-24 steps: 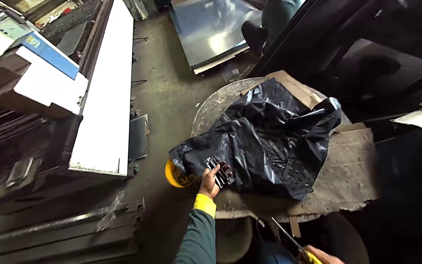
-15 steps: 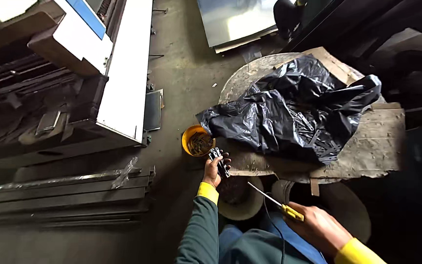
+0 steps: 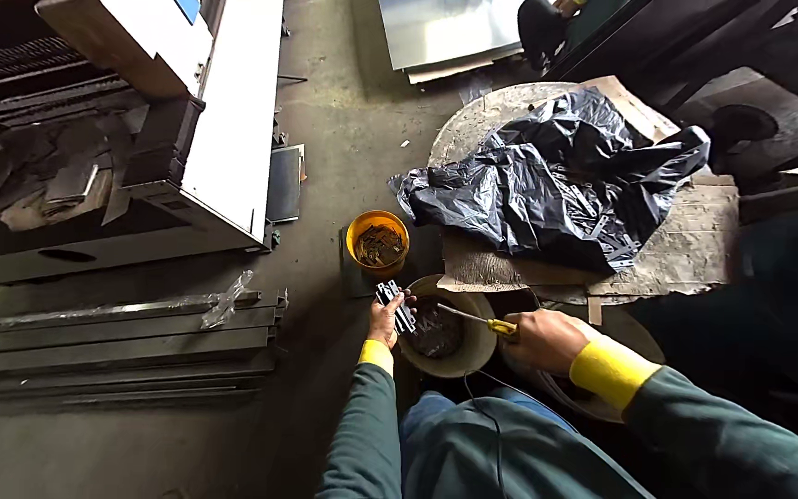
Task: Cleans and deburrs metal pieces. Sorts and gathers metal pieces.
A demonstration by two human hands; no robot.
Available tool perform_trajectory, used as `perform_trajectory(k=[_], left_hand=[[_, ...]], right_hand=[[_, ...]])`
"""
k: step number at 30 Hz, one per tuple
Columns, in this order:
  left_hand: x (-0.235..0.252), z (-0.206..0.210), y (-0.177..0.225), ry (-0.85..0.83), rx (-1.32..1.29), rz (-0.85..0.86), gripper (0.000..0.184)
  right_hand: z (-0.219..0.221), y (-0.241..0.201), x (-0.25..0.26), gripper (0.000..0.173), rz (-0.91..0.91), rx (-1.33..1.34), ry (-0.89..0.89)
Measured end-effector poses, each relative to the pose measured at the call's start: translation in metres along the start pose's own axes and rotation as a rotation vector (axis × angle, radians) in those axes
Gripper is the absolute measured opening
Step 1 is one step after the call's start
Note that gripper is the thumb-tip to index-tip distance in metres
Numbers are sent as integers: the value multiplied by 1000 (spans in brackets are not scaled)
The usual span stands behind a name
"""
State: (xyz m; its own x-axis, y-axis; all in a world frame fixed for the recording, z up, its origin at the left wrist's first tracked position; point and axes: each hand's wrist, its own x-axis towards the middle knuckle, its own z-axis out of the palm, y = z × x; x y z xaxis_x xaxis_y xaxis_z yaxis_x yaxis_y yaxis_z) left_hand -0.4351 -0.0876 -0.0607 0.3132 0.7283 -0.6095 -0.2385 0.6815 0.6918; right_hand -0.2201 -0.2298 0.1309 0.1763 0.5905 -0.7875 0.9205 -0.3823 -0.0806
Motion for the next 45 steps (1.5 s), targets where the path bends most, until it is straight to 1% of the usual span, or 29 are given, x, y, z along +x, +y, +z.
perform_trajectory(k=[3, 6, 7, 11, 13, 15, 18, 21, 22, 23, 25, 27, 30, 32, 34, 37, 40, 42, 45], left_hand=[[2, -4, -5, 48, 30, -22, 33], [10, -4, -11, 111, 47, -22, 35], [11, -5, -13, 113, 71, -31, 35], [21, -10, -20, -13, 227, -65, 29], [29, -16, -29, -77, 239, -112, 34], [39, -20, -39, -103, 263, -135, 36], [57, -22, -64, -36, 385, -136, 40], [75, -26, -99, 106, 583, -184, 55], [81, -28, -111, 130, 620, -192, 56], [87, -30, -124, 151, 645, -194, 54], [99, -34, -152, 171, 636, -223, 48], [106, -40, -176, 166, 556, -269, 46], [117, -45, -206, 170, 465, -330, 49], [127, -51, -230, 166, 475, -328, 53], [135, -57, -249, 206, 487, -325, 56], [149, -61, -266, 323, 473, -327, 59], [170, -66, -278, 398, 360, -283, 49], [179, -71, -282, 374, 353, -291, 42], [187, -81, -284, 318, 430, -316, 38]], right_hand=[[2, -13, 1, 40, -45, -31, -85], [6, -7, 5, 37, -8, -6, -34], [11, -6, 6, 37, 4, -4, -42], [30, 0, 8, 42, 29, 2, -155], [38, 9, 12, 42, 51, 25, -161], [49, 16, 21, 44, 64, 45, -192], [72, 26, 38, 47, 80, 32, -258], [92, 35, 62, 47, 118, 28, -302], [99, 39, 72, 47, 128, 30, -314], [105, 43, 82, 48, 132, 28, -328], [117, 53, 106, 47, 140, 33, -346], [129, 65, 128, 48, 146, 41, -363], [147, 80, 160, 48, 134, 33, -393], [155, 89, 178, 47, 114, 33, -416], [162, 95, 197, 47, 100, 24, -434], [170, 102, 224, 47, 83, 17, -451], [180, 109, 252, 47, 15, 16, -456], [183, 111, 268, 46, -16, 27, -464], [179, 106, 286, 44, -23, 44, -486]])
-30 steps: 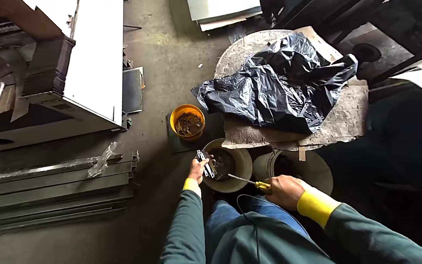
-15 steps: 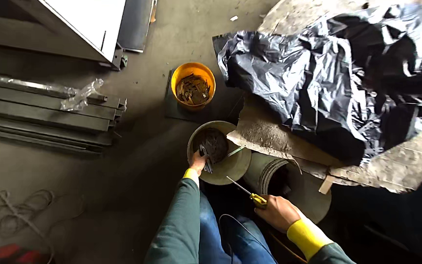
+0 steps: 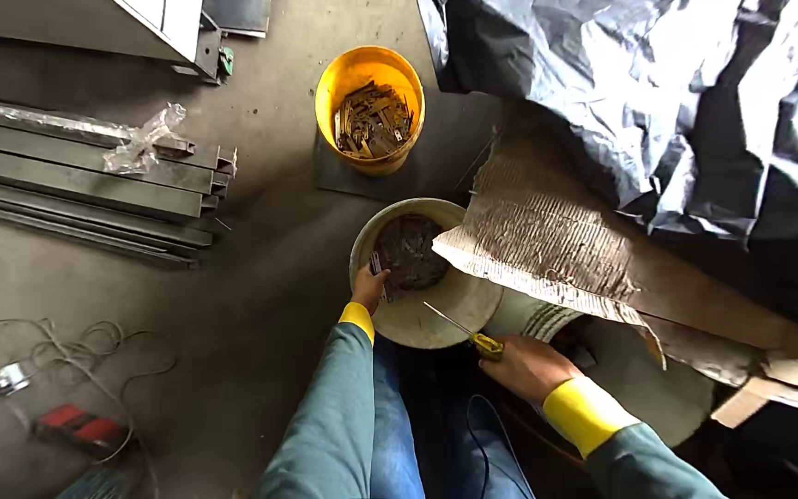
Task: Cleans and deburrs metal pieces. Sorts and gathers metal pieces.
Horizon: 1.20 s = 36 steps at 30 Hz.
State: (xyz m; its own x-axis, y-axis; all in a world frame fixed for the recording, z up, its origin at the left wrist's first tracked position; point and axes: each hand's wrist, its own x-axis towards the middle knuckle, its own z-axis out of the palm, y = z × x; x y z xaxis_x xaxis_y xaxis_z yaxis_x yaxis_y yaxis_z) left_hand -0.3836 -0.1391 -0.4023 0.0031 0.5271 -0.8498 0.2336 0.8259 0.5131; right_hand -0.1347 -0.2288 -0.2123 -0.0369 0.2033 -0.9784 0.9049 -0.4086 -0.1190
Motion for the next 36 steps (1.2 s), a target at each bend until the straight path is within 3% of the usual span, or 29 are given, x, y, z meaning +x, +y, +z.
perform_trajectory(k=[9, 16, 23, 26, 30, 36], left_hand=[[9, -9, 0, 9, -34, 21, 36], [16, -6, -20, -93, -22, -26, 33], [10, -8, -11, 104, 117, -57, 45], [10, -3, -10, 128, 73, -53, 41], [16, -2, -17, 12, -214, -145, 37], [6, -7, -19, -66, -202, -181, 37]], right_hand=[[-2, -8, 15, 38, 30, -39, -2], [3, -5, 20, 41, 35, -41, -27], [5, -7, 25, 40, 35, -33, -37], [4, -9, 24, 40, 37, -23, -40], [4, -9, 26, 40, 42, -26, -37], [5, -9, 28, 38, 38, -38, -33]])
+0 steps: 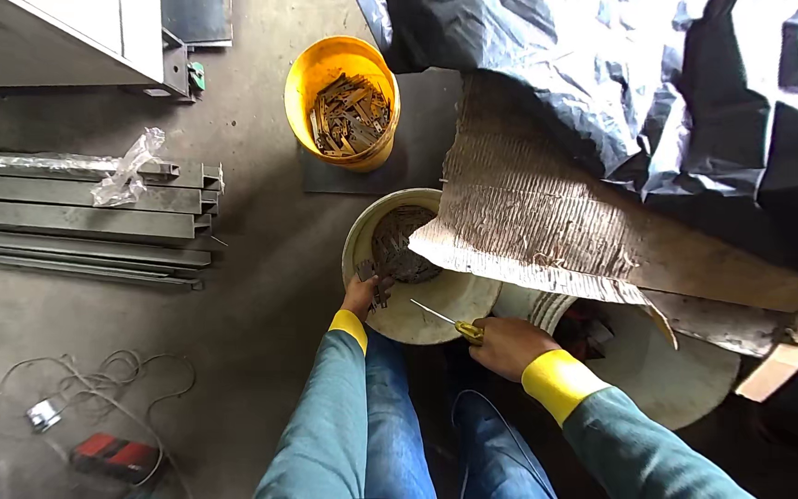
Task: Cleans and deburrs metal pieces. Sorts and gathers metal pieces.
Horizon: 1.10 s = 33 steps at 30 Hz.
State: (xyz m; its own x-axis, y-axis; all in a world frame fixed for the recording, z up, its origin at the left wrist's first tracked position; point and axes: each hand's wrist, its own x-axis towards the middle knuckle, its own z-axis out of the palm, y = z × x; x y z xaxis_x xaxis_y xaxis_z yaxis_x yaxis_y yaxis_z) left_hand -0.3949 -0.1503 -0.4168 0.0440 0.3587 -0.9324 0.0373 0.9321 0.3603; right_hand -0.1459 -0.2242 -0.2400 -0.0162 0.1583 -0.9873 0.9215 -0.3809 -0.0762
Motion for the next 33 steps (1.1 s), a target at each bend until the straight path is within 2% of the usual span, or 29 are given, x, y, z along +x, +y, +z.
perform_trajectory(k=[5, 9, 14, 18, 26, 29, 33], left_hand=[[-11, 1, -2, 65, 124, -45, 51], [-8, -1, -13, 49, 48, -55, 46], [-11, -4, -20, 171, 215, 31, 43], [-13, 2, -23, 202, 85, 50, 31], [-4, 6, -29, 108, -96, -14, 36], [-1, -4, -28, 75, 79, 11, 37], [-2, -18, -21, 169, 356, 95, 34]], right_hand=[[0, -2, -2, 39, -16, 11, -15], [1, -3, -3, 39, -13, 9, -21], [4, -1, -2, 38, -11, 2, -22], [6, -1, -3, 38, -5, 0, -20], [10, -1, -2, 42, -15, -35, -44], [12, -1, -3, 41, -3, -30, -41], [14, -3, -3, 41, -13, -22, -42]])
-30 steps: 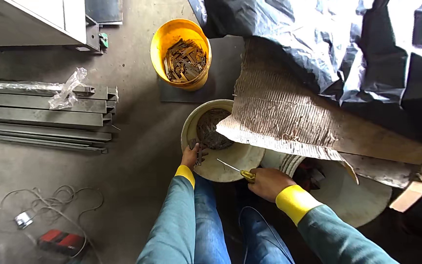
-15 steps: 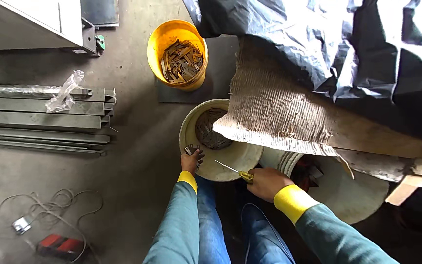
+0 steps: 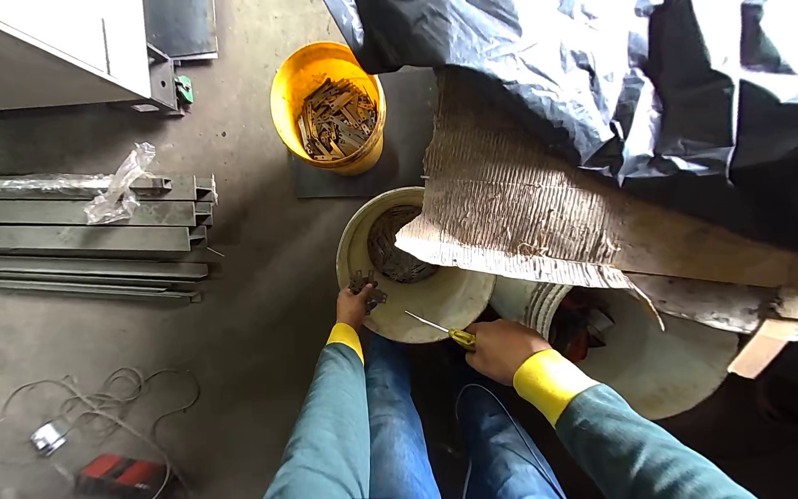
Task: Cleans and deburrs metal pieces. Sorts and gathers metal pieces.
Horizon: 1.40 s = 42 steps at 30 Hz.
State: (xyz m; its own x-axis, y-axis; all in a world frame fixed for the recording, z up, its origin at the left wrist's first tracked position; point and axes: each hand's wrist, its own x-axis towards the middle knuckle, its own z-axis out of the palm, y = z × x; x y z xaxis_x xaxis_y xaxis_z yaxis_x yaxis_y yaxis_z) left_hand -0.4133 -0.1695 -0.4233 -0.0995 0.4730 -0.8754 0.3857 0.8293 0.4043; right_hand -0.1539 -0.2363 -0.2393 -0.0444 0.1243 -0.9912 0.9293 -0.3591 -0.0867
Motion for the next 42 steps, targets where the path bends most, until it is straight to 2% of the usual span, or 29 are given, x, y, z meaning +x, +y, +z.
perform_trajectory(k=[5, 12, 18, 21, 26, 34, 39, 42], left_hand=[[-10, 3, 16, 86, 25, 5, 38], [10, 3, -2, -27, 65, -55, 29], [-10, 4, 17, 25, 223, -55, 34], [-11, 8, 17, 33, 172, -65, 29], [-3, 4, 17, 25, 253, -85, 25], [7, 16, 4, 93, 205, -41, 41], [4, 16, 2, 21, 241, -47, 46], [1, 14, 0, -38, 166, 32, 55]], right_hand=[[3, -2, 1, 40, -17, 2, -2], [6, -2, 2, 41, 0, -6, -11], [7, -5, 4, 39, 15, -5, -21], [9, -5, 5, 40, 13, -10, -27], [12, -1, 9, 41, 11, -14, -18], [8, 2, 2, 42, 12, 11, -39], [12, 8, 2, 42, 27, 12, -36], [17, 13, 4, 42, 22, 2, -25]])
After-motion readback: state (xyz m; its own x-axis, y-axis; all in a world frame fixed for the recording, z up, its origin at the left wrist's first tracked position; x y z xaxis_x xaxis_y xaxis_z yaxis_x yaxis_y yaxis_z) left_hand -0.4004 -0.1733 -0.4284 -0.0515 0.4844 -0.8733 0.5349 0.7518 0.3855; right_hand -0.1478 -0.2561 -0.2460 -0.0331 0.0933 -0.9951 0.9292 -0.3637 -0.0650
